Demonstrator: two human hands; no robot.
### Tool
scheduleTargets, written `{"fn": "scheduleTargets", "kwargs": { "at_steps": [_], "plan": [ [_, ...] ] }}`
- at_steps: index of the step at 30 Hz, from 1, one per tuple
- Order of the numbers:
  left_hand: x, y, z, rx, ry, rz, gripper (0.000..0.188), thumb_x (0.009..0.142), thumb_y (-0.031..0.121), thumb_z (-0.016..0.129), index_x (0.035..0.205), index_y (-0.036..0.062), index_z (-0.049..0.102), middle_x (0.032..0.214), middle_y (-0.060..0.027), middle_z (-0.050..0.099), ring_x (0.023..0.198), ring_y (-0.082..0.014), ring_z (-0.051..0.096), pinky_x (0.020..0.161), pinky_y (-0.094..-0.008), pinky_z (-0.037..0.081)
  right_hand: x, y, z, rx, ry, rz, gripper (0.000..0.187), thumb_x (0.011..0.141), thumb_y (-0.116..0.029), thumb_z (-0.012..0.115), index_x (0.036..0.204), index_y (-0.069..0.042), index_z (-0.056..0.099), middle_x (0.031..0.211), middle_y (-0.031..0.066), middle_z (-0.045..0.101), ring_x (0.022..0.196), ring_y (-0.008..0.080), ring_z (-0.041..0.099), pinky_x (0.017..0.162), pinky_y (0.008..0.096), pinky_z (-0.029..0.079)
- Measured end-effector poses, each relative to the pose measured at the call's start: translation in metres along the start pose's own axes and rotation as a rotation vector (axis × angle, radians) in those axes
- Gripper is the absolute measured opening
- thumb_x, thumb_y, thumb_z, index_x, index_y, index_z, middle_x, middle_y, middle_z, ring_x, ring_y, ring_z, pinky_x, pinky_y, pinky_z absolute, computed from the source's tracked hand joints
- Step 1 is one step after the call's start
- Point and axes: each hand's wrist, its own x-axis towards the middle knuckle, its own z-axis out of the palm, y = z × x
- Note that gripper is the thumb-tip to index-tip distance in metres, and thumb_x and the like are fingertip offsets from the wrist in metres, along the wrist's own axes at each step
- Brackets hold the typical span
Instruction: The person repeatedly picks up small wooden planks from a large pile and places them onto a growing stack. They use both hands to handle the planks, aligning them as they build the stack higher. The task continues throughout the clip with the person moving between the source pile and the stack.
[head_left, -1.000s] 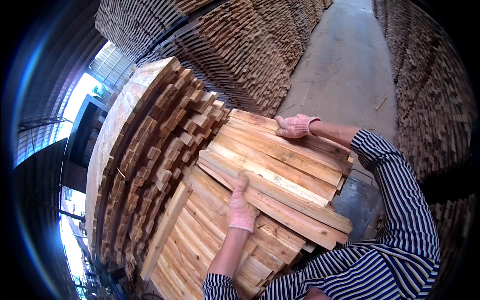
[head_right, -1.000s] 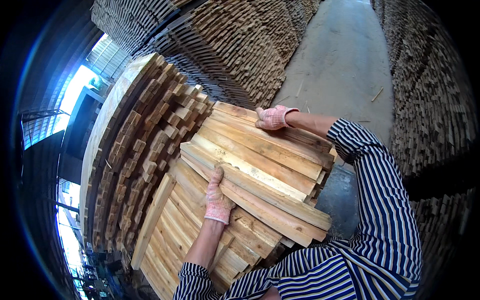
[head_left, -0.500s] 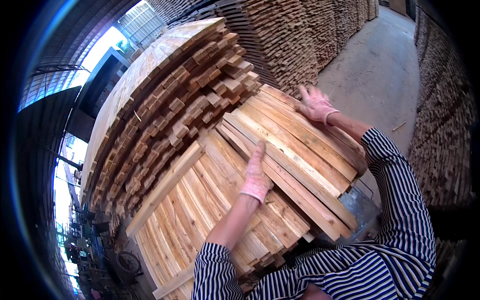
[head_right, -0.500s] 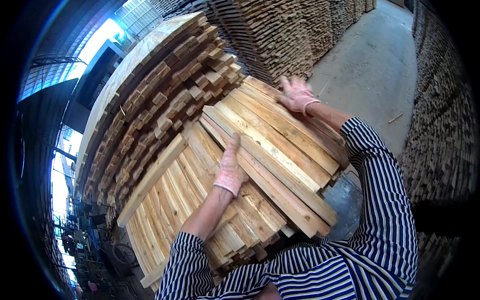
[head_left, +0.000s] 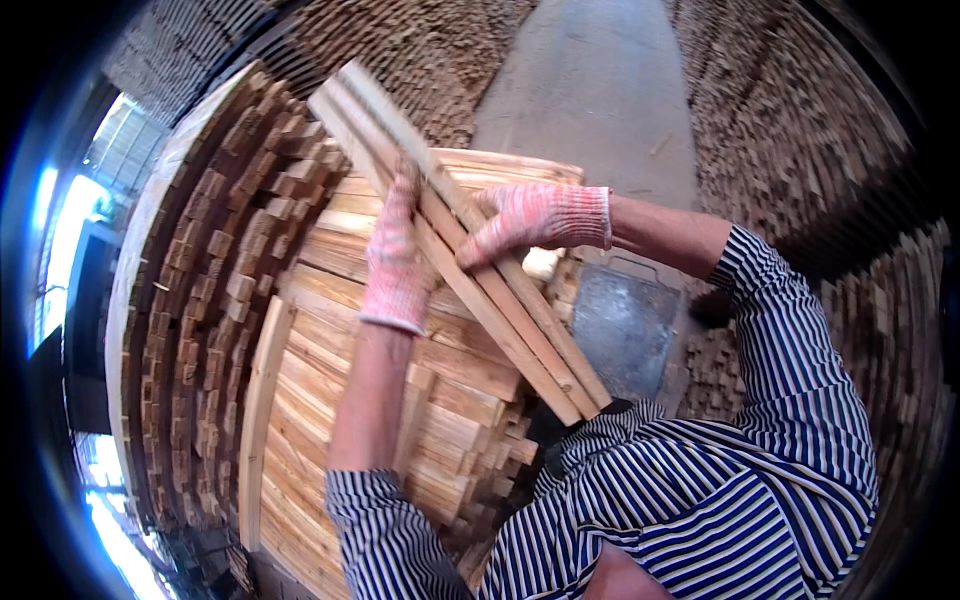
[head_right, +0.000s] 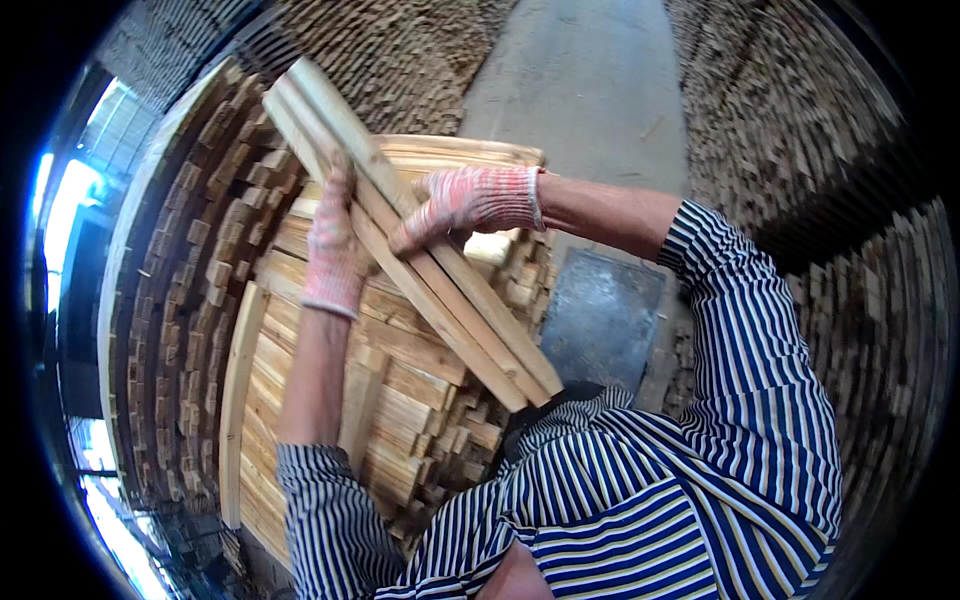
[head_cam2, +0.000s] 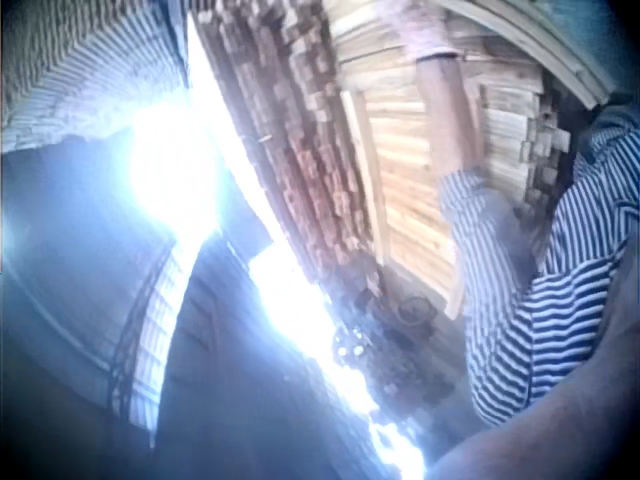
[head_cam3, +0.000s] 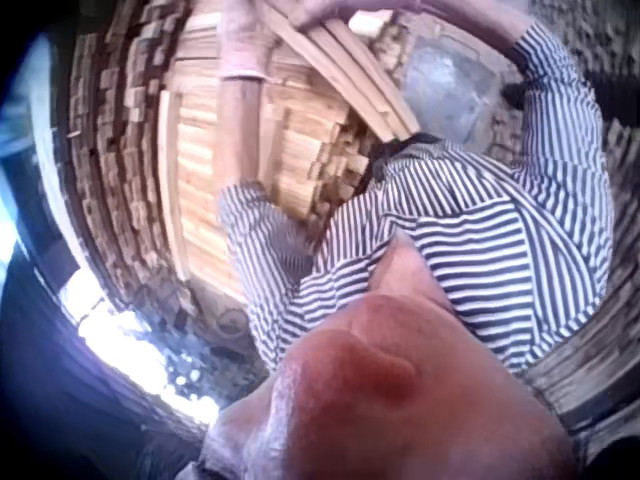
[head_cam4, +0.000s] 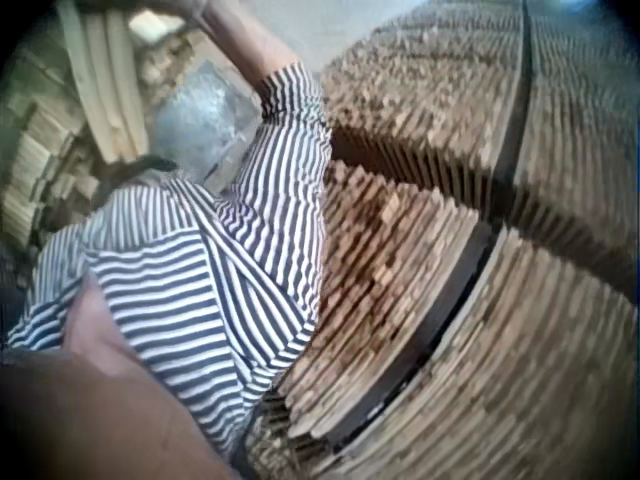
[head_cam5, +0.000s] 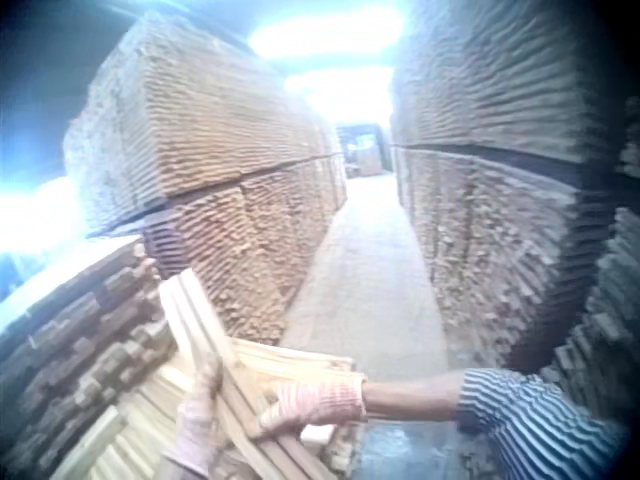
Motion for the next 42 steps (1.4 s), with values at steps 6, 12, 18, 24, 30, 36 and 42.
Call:
{"fn": "scheduleTargets", "kwargs": {
  "at_steps": [6,12,18,24,30,36,42],
  "plan": [
    [-0.037,0.067,0.023,0.293,-0.137,-0.009,0.097,0.085,0.064,0.068,0.145,-0.0048,0.035,0.138,-0.0297,0.048,0.128,-0.0388,0.055,0.102,-0.0461,0.055,-0.118,0.057,0.008,0.23,0.522,0.11,0.069,0.082,-0.039,0.082,0.124,0.006,0.052,0.103,0.0161,0.069,0.083,0.0216,0.072,0.072,0.0355,0.064],
    [-0.146,0.129,-0.051,0.611,0.028,-0.209,0.084,0.092,0.074,0.049,0.127,-0.0015,0.05,0.096,-0.0154,0.065,0.072,-0.0224,0.071,0.057,-0.0304,0.063,-0.164,0.098,0.076,0.557,0.67,0.265,0.058,0.089,-0.034,0.077,0.128,0.004,0.059,0.114,0.0182,0.07,0.096,0.0294,0.073,0.087,0.0456,0.062],
    [-0.23,0.111,-0.128,1.331,0.267,-0.405,0.073,0.086,0.059,0.073,0.129,0.003,0.055,0.093,-0.0108,0.064,0.067,-0.0145,0.061,0.056,-0.0315,0.052,-0.113,0.113,0.126,0.574,0.718,0.254,0.055,0.089,-0.04,0.073,0.115,0.008,0.065,0.106,0.0163,0.071,0.087,0.0218,0.072,0.075,0.033,0.061],
    [-0.316,0.106,-0.195,1.877,0.332,-0.484,0.099,0.08,0.068,0.07,0.144,-0.0036,0.045,0.113,-0.0273,0.068,0.108,-0.036,0.067,0.093,-0.0442,0.051,-0.131,0.046,0.152,0.21,0.591,0.109,0.054,0.088,-0.025,0.075,0.131,-0.002,0.052,0.102,0.0083,0.065,0.087,0.0191,0.067,0.079,0.0337,0.06],
    [-0.325,0.079,-0.2,1.914,0.374,-0.47,0.097,0.083,0.069,0.065,0.15,0.0031,0.042,0.137,-0.0233,0.058,0.131,-0.0358,0.053,0.11,-0.0429,0.043,-0.048,-0.062,0.126,-1.076,0.299,0.167,0.056,0.079,-0.046,0.072,0.112,-0.004,0.057,0.099,0.0173,0.065,0.094,0.0288,0.064,0.086,0.0411,0.05],
    [-0.32,0.087,-0.217,1.728,0.518,-0.415,0.099,0.08,0.075,0.064,0.149,0.0061,0.044,0.141,-0.0234,0.055,0.13,-0.0337,0.055,0.106,-0.0425,0.048,0.128,-0.069,0.106,-1.575,-0.117,-0.118,0.041,0.073,-0.029,0.07,0.107,-0.008,0.059,0.104,0.0154,0.064,0.099,0.0352,0.065,0.082,0.046,0.05],
    [-0.329,0.135,-0.324,1.857,1.033,-0.311,0.095,0.077,0.056,0.077,0.149,0.0045,0.043,0.146,-0.0237,0.051,0.131,-0.0351,0.054,0.106,-0.0415,0.047,0.314,-0.007,0.098,-1.799,-0.414,-0.301,0.039,0.072,-0.025,0.073,0.105,-0.011,0.059,0.098,0.0132,0.065,0.088,0.0326,0.067,0.069,0.0472,0.053]
  ]
}}
